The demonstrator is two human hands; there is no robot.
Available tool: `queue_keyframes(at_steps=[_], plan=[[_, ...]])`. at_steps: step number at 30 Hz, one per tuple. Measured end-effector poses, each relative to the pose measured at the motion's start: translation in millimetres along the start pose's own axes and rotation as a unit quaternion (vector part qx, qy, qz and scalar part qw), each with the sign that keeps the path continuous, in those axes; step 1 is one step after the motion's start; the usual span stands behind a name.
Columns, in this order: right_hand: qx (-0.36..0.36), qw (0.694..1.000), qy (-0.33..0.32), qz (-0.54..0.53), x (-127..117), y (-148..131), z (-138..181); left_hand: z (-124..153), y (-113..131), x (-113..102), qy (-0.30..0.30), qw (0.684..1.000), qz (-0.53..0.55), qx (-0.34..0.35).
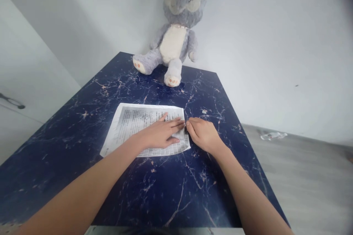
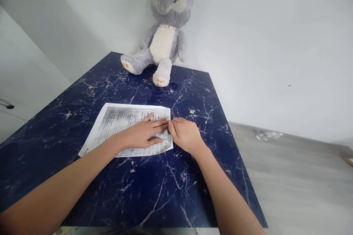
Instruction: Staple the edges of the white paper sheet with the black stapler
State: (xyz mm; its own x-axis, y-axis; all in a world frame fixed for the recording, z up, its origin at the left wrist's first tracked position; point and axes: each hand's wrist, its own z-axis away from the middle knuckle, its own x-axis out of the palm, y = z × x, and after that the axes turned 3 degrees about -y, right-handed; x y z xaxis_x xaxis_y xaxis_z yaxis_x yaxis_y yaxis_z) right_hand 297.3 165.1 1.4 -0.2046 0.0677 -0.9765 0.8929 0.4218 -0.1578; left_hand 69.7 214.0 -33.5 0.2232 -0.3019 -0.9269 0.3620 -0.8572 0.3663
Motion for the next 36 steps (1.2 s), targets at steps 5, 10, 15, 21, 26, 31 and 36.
queue_keyframes(at_steps=[5,10,15,21,26,31,36], plan=[[-0.015,1.0,-0.004,0.009,-1.5,-1.6,-0.1,0.6,-1.5,0.2,-0.004,1.0,0.003,0.007],[-0.024,1.0,-0.007,0.013,-1.6,-2.1,-0.7,1.1,-1.2,-0.4,-0.006,1.0,-0.001,0.005],[-0.019,0.999,-0.013,0.023,-1.5,-1.9,-1.5,1.6,0.8,-2.8,-0.009,1.0,0.0,-0.002],[-0.005,0.999,-0.023,0.037,-3.4,-4.9,-1.8,2.6,0.0,-3.4,-0.022,1.0,0.012,-0.003],[-0.004,0.998,-0.033,0.061,-2.5,-8.2,-2.7,3.4,-0.6,-3.0,-0.012,1.0,0.006,0.005],[0.007,0.993,-0.029,0.112,3.3,-12.4,-2.0,3.3,-2.2,0.3,0.0,1.0,0.0,-0.007],[0.031,0.986,-0.027,0.161,11.0,-22.9,-3.0,2.7,-5.7,4.6,0.006,1.0,0.01,-0.022]])
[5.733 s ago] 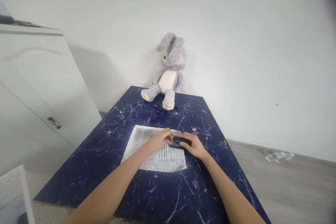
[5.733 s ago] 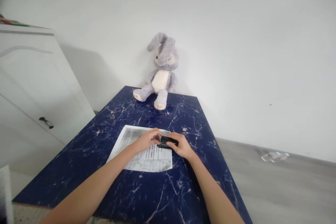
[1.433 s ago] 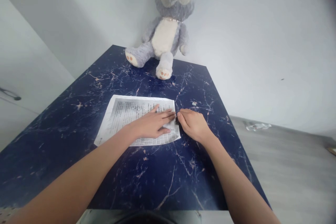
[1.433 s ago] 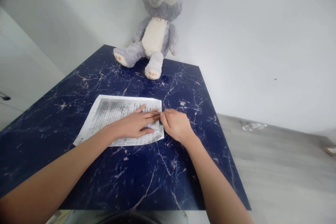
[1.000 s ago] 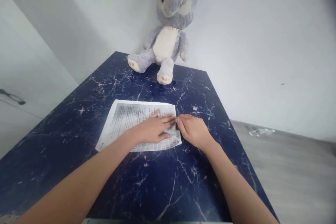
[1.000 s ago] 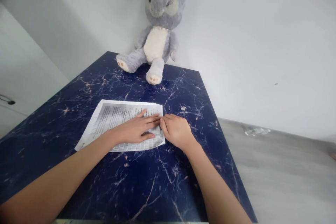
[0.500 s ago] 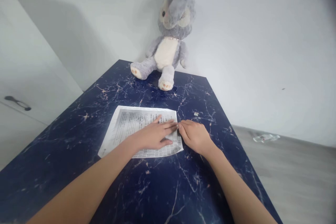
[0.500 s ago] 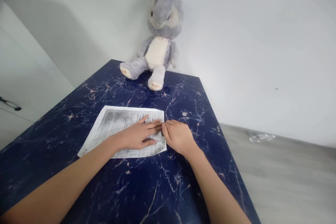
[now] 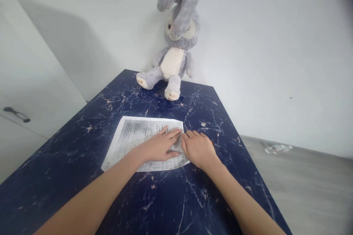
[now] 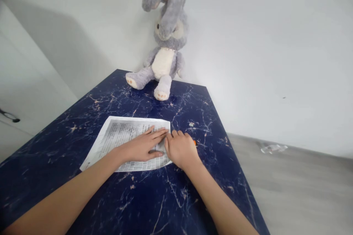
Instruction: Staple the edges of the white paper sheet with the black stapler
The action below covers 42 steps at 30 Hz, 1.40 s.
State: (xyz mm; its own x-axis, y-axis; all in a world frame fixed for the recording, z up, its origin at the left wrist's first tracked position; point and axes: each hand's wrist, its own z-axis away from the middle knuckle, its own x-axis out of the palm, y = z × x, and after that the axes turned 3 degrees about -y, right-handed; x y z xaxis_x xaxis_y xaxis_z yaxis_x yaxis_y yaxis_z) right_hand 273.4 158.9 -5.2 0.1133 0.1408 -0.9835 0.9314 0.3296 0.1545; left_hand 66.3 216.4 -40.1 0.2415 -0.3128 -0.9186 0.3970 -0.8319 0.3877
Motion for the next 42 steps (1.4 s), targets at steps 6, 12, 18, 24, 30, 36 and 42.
queue_keyframes(at_steps=[6,12,18,24,30,36,42], plan=[[0.0,1.0,0.003,-0.025,-0.3,3.8,-4.0,1.3,-1.3,-2.3,-0.012,1.0,-0.01,0.001],[-0.004,0.989,-0.014,-0.146,-15.8,33.1,3.8,2.3,0.1,-8.3,-0.026,1.0,-0.003,-0.007],[0.062,0.988,-0.066,-0.123,-22.8,61.7,17.3,3.7,5.6,-16.7,0.003,0.999,0.015,0.048],[0.134,0.976,-0.08,-0.152,-16.4,84.9,15.0,2.3,7.7,-18.3,0.013,0.996,0.027,0.089],[0.13,0.965,-0.066,-0.216,-14.6,97.4,15.8,1.5,7.9,-18.8,0.021,0.995,0.014,0.1],[0.231,0.947,0.083,-0.207,8.5,127.6,16.8,2.8,6.5,-18.8,0.026,0.993,0.016,0.112],[0.238,0.933,0.106,-0.248,32.0,145.1,15.6,1.7,9.6,-20.4,0.016,0.995,0.01,0.095]])
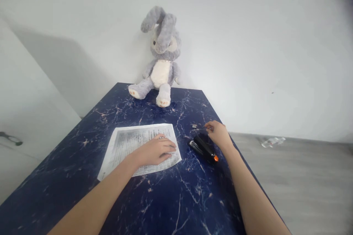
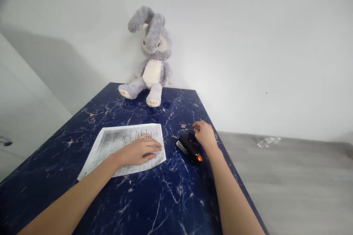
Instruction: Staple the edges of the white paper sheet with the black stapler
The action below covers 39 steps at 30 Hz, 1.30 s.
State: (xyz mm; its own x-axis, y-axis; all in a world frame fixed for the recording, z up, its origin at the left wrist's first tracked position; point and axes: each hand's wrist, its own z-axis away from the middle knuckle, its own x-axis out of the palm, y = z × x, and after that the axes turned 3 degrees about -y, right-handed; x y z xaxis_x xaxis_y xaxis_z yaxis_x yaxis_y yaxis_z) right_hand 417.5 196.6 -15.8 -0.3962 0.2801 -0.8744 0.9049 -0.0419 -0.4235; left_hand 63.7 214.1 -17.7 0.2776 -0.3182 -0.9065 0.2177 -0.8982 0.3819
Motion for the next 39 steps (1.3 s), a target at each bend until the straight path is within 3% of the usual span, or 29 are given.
queue_keyframes(at_steps=[12,32,39], plan=[[-0.155,0.986,-0.063,0.009,27.3,-13.5,-3.4,-0.4,4.1,-1.7,-0.007,1.0,-0.002,-0.007],[-0.084,0.993,-0.05,-0.061,25.7,-22.0,0.3,-0.6,2.2,0.0,0.001,1.0,-0.005,-0.011],[-0.101,0.991,-0.044,-0.079,11.5,-30.4,4.0,4.2,-6.6,8.7,0.038,0.992,-0.049,-0.111]])
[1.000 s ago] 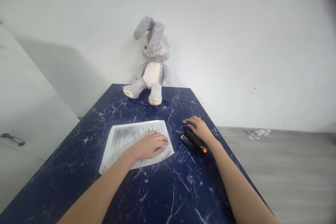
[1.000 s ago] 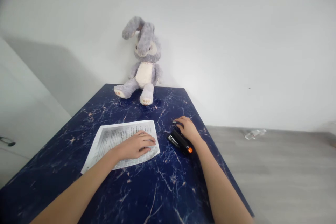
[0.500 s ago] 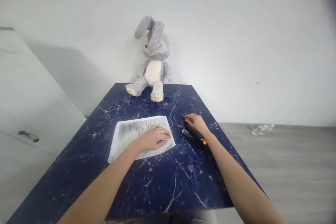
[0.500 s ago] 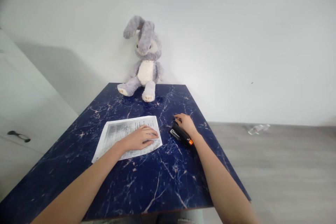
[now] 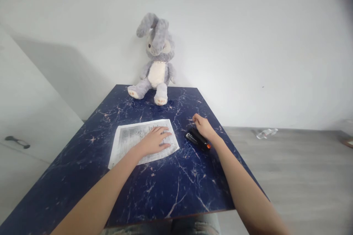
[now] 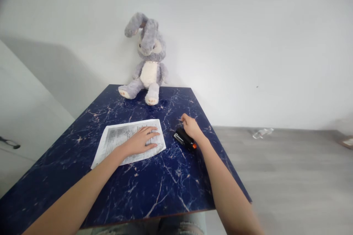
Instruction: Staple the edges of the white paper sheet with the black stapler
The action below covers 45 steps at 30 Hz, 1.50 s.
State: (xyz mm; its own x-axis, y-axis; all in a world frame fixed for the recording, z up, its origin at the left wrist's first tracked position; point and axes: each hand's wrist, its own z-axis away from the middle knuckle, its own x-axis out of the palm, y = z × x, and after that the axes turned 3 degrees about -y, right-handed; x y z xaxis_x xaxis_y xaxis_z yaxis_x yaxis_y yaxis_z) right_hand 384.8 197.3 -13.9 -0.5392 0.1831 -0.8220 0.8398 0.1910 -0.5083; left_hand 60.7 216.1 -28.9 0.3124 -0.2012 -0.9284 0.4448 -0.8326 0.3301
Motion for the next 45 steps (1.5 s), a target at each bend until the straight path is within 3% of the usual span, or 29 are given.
queue_keyframes(at_steps=[4,9,11,17,22,26,30,33,39,45], plan=[[-0.045,0.998,-0.037,-0.009,-8.4,-18.9,4.3,1.3,-2.2,1.1,-0.012,1.0,0.0,0.0],[-0.058,0.987,-0.152,0.003,-9.2,-38.5,12.5,2.0,-1.0,-1.0,-0.016,1.0,0.004,-0.003],[-0.07,0.983,-0.168,0.016,-7.7,-39.3,13.8,2.2,-0.2,-1.3,-0.026,1.0,0.011,0.004],[-0.066,0.991,-0.083,0.077,-10.3,-41.6,14.4,-0.7,8.9,0.7,-0.064,0.996,0.038,0.052],[-0.109,0.988,0.039,0.103,-8.2,-73.8,20.8,-2.8,15.8,2.1,-0.063,0.992,0.049,0.092],[-0.14,0.981,-0.019,0.134,21.0,-101.8,26.9,-5.1,13.8,1.7,-0.031,0.994,0.06,0.086],[-0.117,0.977,-0.084,0.157,49.0,-107.9,26.8,-8.1,9.1,-0.9,0.074,0.997,0.016,-0.034],[-0.139,0.983,-0.08,0.091,54.6,-99.6,23.0,-7.0,5.2,-0.9,0.114,0.987,-0.036,-0.111],[-0.155,0.987,-0.045,-0.026,57.7,-79.8,17.5,-4.1,1.0,3.7,0.092,0.987,-0.055,-0.121],[-0.158,0.986,-0.041,0.013,71.8,-80.8,17.6,-5.3,2.0,3.0,0.082,0.988,-0.057,-0.114]])
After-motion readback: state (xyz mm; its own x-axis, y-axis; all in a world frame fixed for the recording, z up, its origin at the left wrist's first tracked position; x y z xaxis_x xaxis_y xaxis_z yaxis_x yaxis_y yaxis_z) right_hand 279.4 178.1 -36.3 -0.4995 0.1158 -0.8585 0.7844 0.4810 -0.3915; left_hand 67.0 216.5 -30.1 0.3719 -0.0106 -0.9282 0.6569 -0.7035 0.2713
